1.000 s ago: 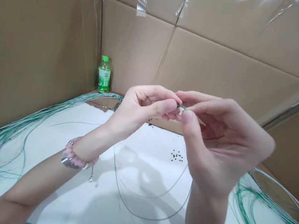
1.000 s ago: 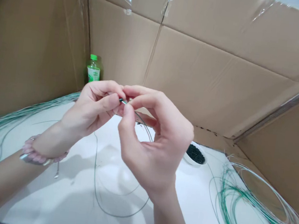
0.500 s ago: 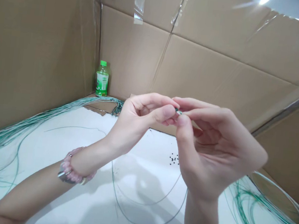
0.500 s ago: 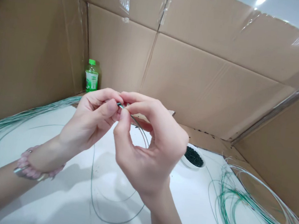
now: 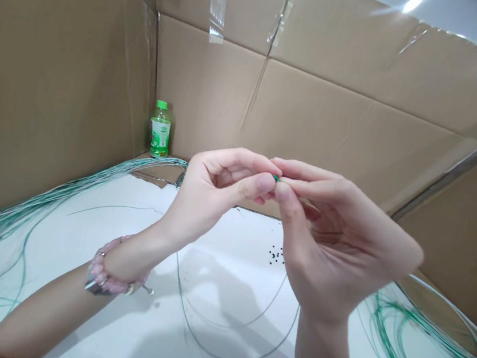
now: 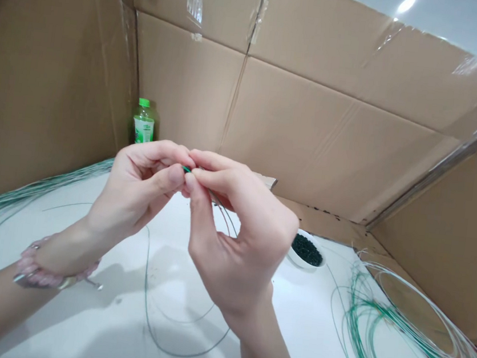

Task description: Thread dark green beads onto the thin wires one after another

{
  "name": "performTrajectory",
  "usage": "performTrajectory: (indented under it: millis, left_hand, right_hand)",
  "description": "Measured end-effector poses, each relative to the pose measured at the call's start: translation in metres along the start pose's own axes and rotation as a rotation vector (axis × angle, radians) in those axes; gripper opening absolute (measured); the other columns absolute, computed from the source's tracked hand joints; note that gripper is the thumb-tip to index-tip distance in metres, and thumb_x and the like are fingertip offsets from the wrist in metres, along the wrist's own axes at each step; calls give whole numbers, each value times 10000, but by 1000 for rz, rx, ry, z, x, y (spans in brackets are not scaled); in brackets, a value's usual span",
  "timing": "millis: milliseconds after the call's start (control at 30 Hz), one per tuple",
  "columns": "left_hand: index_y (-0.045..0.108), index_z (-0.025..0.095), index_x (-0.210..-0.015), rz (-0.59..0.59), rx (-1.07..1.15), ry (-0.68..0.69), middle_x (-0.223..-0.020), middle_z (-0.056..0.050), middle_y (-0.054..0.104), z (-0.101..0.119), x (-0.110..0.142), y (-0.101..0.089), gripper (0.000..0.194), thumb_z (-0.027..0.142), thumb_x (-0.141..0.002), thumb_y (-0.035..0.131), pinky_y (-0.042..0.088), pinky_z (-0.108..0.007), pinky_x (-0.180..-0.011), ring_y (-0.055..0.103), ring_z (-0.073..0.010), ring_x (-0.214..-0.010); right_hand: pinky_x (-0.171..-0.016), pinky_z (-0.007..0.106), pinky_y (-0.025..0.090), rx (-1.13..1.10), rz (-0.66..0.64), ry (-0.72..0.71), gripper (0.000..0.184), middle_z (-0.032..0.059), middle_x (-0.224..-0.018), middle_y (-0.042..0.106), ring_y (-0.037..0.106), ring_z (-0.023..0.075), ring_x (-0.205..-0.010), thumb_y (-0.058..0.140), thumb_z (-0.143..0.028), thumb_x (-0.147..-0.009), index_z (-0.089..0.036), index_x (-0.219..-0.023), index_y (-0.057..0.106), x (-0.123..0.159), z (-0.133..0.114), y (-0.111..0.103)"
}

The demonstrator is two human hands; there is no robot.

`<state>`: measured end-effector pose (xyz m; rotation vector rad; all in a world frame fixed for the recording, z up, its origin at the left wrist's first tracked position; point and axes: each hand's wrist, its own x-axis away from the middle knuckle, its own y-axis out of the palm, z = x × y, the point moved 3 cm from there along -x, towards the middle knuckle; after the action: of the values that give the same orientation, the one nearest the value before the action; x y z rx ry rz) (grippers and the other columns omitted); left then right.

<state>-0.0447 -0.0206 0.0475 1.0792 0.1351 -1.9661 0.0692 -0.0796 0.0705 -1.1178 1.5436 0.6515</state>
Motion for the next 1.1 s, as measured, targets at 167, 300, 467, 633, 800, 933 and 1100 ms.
performTrajectory:
  millis: [167, 300, 467, 633, 800, 933, 1100]
  left_hand:
    - [721, 212, -807, 61, -23, 30, -725, 57, 698, 1, 0, -2, 58, 216, -823, 665, 571, -108, -659, 649, -32, -644]
    - [720, 210, -808, 58, -57, 51, -751, 53, 704, 2, 0, 0, 51, 205, -818, 671, 564, -97, -658, 656, -30, -665]
    - [721, 212, -811, 47, -112, 84, -765, 39, 708, 2, 1, 0, 48, 209, -814, 674, 566, -111, -656, 665, -46, -688]
    - [718, 208, -817, 55, -194, 119, -783, 19, 715, 1, 2, 0, 42, 196, -807, 679, 576, -147, -636, 669, -70, -682]
    - [714, 187, -771, 103, -422, 198, -750, 10, 710, 8, 3, 1, 31, 158, -770, 704, 574, -163, -597, 678, -104, -698]
    - [724, 189, -781, 75, -489, 212, -752, 13, 717, 11, 3, 1, 46, 150, -765, 706, 573, -168, -575, 675, -103, -667]
    - [730, 201, -801, 79, -518, 217, -759, 18, 725, 9, 3, 0, 63, 167, -794, 678, 595, -201, -594, 679, -109, -652]
  right_hand:
    - [-655, 274, 614, -57, 46, 43, 265, -4, -883, 724, 697, 164, -796, 660, -12, -746, -240, -871, 710, 0, 1, -1]
    - [-620, 289, 615, -40, 41, 59, 258, 6, -853, 723, 692, 178, -781, 667, 11, -708, -202, -848, 709, 1, -1, -2]
    - [-613, 290, 607, -3, -1, 49, 259, 11, -849, 721, 687, 188, -804, 664, 21, -694, -186, -841, 712, 0, -5, -4]
    - [-600, 298, 608, 24, -23, 83, 271, 3, -847, 722, 688, 199, -796, 663, 8, -692, -216, -837, 713, -2, -4, -5]
    - [-631, 274, 607, 225, -97, -9, 295, -44, -830, 719, 693, 172, -770, 626, -37, -764, -309, -864, 684, -2, -7, -11]
    - [-625, 227, 560, 273, -103, -48, 261, -57, -810, 725, 679, 129, -719, 671, -35, -748, -272, -857, 691, -2, -4, -18]
    - [-627, 186, 550, 105, -75, 30, 221, -60, -790, 728, 667, 99, -680, 688, -50, -749, -254, -827, 720, -3, 6, -18]
